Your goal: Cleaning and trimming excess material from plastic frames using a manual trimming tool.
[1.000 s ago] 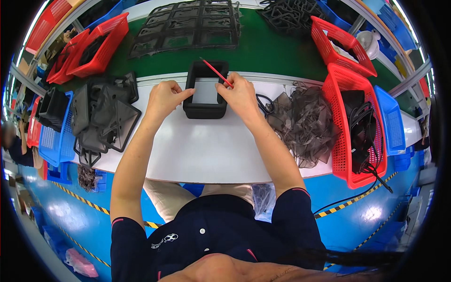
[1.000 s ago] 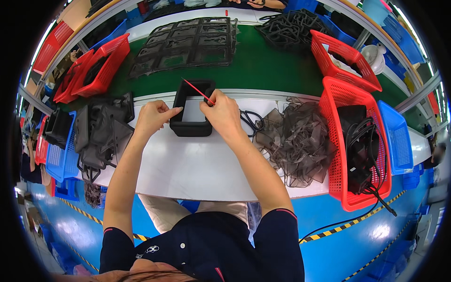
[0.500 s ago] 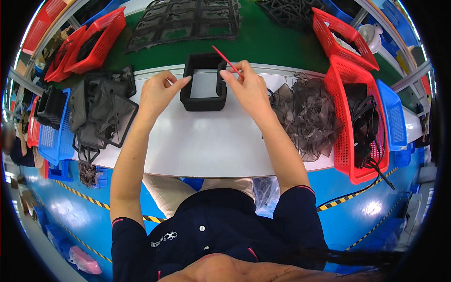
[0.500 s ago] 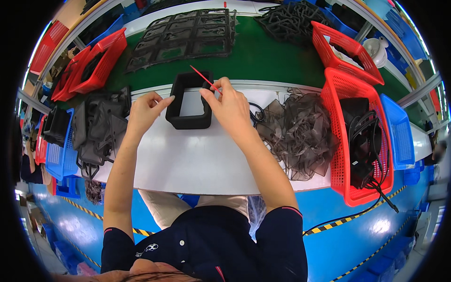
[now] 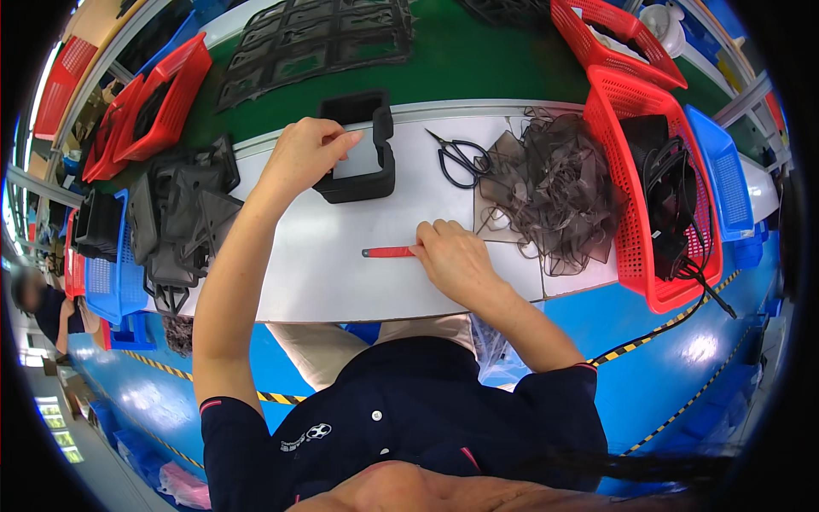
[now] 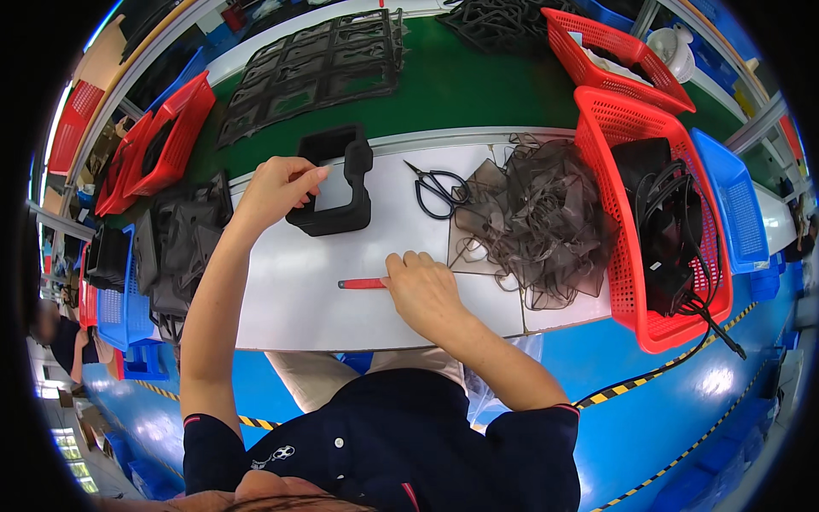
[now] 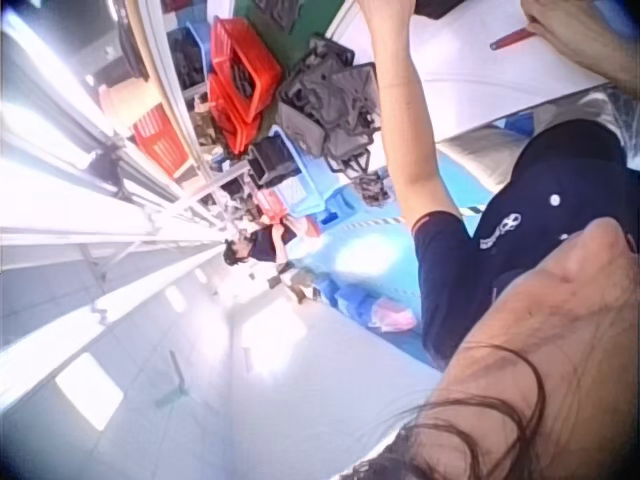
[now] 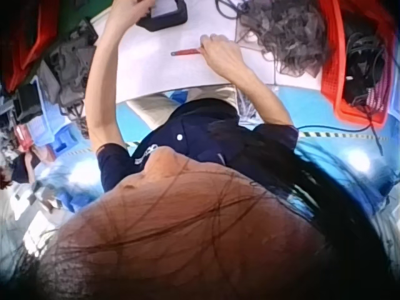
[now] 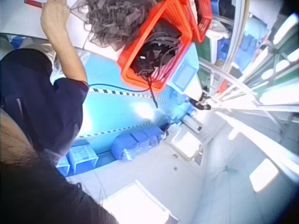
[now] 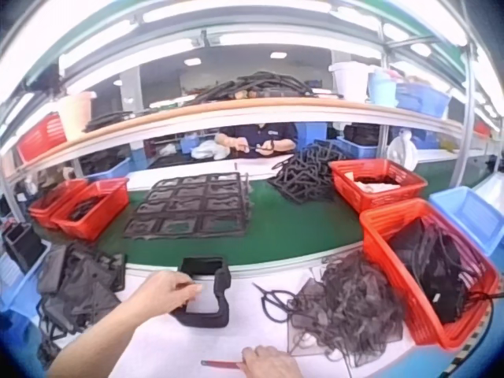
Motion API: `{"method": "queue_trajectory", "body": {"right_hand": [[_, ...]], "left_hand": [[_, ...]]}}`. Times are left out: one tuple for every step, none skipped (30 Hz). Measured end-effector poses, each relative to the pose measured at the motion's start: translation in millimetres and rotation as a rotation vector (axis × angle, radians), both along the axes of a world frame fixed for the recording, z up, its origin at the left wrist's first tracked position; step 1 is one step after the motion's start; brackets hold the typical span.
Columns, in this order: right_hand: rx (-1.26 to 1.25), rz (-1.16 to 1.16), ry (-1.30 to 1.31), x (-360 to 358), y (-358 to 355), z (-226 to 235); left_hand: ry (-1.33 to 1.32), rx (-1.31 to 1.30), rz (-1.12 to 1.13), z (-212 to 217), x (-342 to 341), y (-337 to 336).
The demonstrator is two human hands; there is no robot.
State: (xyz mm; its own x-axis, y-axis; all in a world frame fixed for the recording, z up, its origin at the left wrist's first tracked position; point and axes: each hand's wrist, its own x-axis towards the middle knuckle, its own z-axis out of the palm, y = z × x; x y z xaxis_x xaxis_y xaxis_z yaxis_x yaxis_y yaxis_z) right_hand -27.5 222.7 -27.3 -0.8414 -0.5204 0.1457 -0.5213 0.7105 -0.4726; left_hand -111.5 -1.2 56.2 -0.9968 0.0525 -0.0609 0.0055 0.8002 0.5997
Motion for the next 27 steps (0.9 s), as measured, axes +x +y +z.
{"method": "queue_trajectory", "body": {"right_hand": [[-0.006,-0.007,-0.005,-1,3,1],[-0.032,-0.007,0.093,-2,6,2],[-0.058,-0.008,0.190,-3,9,3],[-0.066,-0.026,0.181,-8,10,3],[-0.230,-0.029,0.167,-16,8,3],[-0.395,-0.034,0.156,-26,6,3],[-0.409,-0.043,0.146,-39,1,4],[-0.523,-0.070,-0.004,-54,-2,7],[-0.636,-0.094,-0.153,-66,-5,9],[-0.648,-0.103,-0.159,-76,-10,10],[-0.669,-0.095,-0.193,-85,-12,11],[-0.689,-0.085,-0.226,-92,-13,13],[-0.695,-0.089,-0.232,-95,-13,16],[-0.651,-0.065,-0.282,-98,-13,21],[-0.606,-0.039,-0.332,-101,-12,23],[-0.610,-0.044,-0.338,-104,-11,23],[-0.650,-0.022,-0.468,-108,-11,22],[-0.689,0.002,-0.599,-111,-10,20],[-0.692,-0.002,-0.605,-114,-10,16],[-0.758,0.020,-0.705,-116,-11,12],[-0.822,0.042,-0.805,-118,-10,8],[-0.823,0.039,-0.811,-120,-11,7],[-0.840,0.052,-0.846,-121,-11,6],[-0.857,0.065,-0.881,-122,-11,6],[-0.862,0.068,-0.884,-122,-11,8],[-0.859,0.073,-0.896,-121,-10,11],[-0.856,0.079,-0.908,-120,-10,12]], "left_hand": [[-0.006,-0.033,-0.020,-2,-5,3],[-0.012,-0.040,-0.027,-1,-6,6],[0.002,-0.051,-0.036,1,-5,9],[0.013,-0.063,-0.055,1,-6,14],[0.003,-0.073,-0.073,-2,-7,16],[0.003,-0.041,-0.073,-5,-9,17],[0.002,-0.013,-0.059,-6,-8,15],[-0.011,-0.024,-0.075,-8,-11,16],[-0.055,0.020,-0.021,-9,-13,16],[-0.095,0.061,0.041,-10,-16,17],[-0.103,0.052,0.030,-11,-20,21],[-0.134,0.069,0.021,-12,-23,24],[-0.165,0.088,0.019,-14,-25,25],[-0.196,0.107,0.019,-15,-26,27],[-0.202,0.101,0.021,-17,-27,27],[-0.214,0.112,0.004,-19,-28,26],[-0.226,0.124,-0.011,-20,-28,26],[-0.233,0.122,-0.012,-21,-28,27],[-0.239,0.152,-0.003,-22,-28,27],[-0.246,0.184,0.007,-24,-27,26],[-0.253,0.183,0.005,-26,-27,26],[-0.250,0.210,0.014,-28,-27,25],[-0.247,0.238,0.023,-31,-26,23],[-0.253,0.240,0.023,-33,-26,22],[-0.236,0.245,0.037,-33,-25,23],[-0.219,0.251,0.050,-32,-23,23],[-0.221,0.245,0.053,-31,-21,24]]}}
